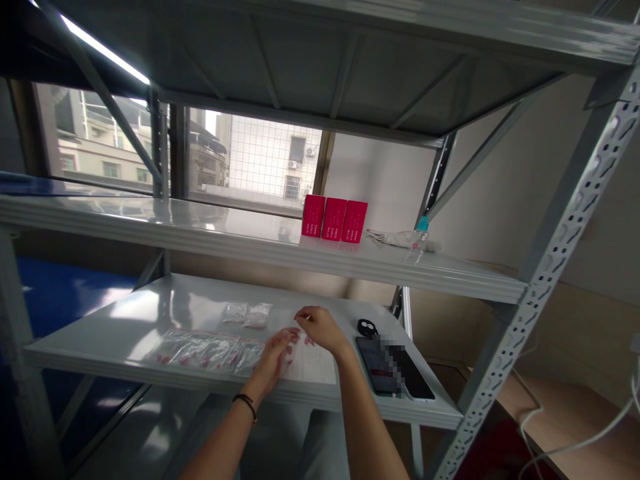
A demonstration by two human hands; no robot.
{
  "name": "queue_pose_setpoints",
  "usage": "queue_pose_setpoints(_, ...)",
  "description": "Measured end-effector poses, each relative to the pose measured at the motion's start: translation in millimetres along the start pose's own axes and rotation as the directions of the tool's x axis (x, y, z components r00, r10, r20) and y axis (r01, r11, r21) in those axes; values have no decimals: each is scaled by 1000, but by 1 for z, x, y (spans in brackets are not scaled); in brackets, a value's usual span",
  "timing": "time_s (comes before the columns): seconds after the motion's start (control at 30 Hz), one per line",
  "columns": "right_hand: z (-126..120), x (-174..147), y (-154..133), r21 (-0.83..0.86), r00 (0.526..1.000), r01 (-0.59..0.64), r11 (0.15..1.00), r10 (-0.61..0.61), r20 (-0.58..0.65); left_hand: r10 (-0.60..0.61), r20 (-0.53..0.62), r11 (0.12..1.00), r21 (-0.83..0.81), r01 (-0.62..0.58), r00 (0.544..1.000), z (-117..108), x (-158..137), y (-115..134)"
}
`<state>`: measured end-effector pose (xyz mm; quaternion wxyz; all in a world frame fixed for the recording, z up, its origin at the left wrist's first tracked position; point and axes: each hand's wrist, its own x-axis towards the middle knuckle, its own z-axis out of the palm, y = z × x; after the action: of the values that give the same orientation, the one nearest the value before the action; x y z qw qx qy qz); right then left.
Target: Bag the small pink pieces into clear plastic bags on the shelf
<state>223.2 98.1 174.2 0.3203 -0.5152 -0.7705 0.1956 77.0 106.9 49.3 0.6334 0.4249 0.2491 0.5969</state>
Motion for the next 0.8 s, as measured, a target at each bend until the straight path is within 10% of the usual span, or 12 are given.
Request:
queue_pose_setpoints(0.3,10,-45,1,26,970,185,982,-187,154,-315,266,912,-180,368,911,-5,-10,13)
queue_pose_setpoints(0.43,5,-70,-20,-65,984,165,984,-160,79,-14,251,985,170,-29,968,2,-30,47)
queue_pose_setpoints(0.53,5,-87,-40,-105,987,157,982,-152,57,218,286,828,452,-332,933,2,-52,70)
queue_pose_setpoints(0.8,69,-152,-39,198,991,-101,975,116,-64,339,121,713,614,-339,933,-34,-132,72)
